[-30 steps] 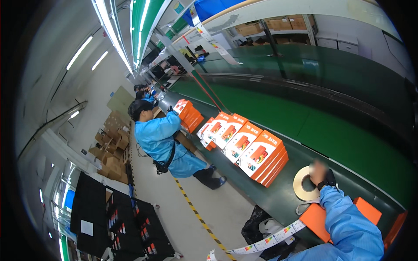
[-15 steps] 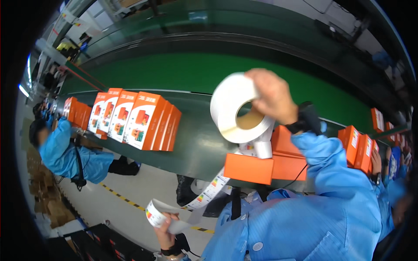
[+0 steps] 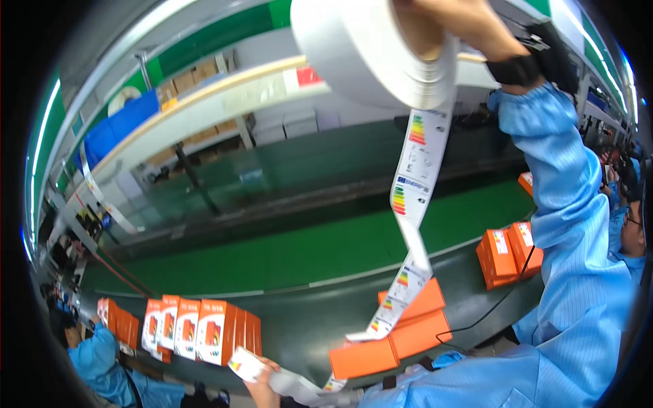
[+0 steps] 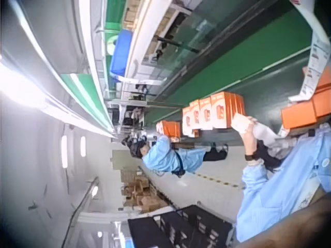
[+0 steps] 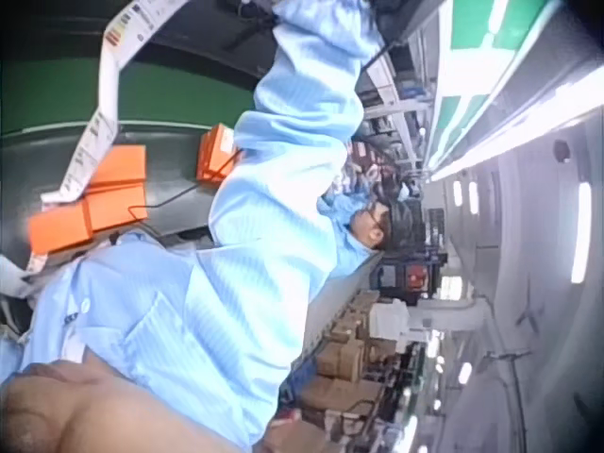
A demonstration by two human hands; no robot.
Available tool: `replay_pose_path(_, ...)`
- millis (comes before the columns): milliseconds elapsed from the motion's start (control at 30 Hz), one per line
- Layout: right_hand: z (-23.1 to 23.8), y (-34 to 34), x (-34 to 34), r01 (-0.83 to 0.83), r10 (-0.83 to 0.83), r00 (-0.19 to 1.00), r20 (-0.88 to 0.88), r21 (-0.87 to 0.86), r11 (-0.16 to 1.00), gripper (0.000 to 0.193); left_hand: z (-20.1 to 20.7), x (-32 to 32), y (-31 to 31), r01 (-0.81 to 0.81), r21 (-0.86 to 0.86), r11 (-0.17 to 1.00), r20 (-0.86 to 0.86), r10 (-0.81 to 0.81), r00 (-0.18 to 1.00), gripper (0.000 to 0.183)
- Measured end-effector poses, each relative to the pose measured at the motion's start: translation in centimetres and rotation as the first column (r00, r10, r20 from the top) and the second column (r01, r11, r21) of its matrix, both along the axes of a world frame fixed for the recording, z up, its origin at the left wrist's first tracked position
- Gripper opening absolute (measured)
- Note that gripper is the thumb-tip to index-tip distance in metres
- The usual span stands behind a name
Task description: Applying energy labels from a roll to orange product boxes on an assembly line.
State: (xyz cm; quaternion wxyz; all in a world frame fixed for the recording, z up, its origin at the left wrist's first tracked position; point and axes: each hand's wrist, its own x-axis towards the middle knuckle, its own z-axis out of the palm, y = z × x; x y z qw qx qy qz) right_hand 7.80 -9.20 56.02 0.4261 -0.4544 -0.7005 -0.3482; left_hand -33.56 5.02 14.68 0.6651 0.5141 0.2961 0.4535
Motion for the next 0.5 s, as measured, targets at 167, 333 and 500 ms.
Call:
replay_pose_path(167, 4.4, 5.1, 2.8, 0.395, -0.427, 0.897, -0.112, -0.227, 0.890, 0.033, 2.3, 1.2, -0.6, 0.058, 0.015, 0.998, -0.015, -0.058, 0.998, 0.025)
replay_pose_path(333, 5.3, 12.1, 2.5, 0.663, -0.694, 0.719, 0.043, -0.346, 0.664, 0.043, 3.9, -1.3, -0.7, -0.029, 0.078, 0.997, -0.045, 0.033, 0.998, 0.018)
replay_pose_path(500, 5.9, 17.0, 5.3, 0.784, -0.857, 0.516, -0.013, -0.397, 0.478, 0.042, 3.0, -6.1, -2.1, -0.175, 0.041, 0.984, -0.010, 0.175, 0.984, 0.017)
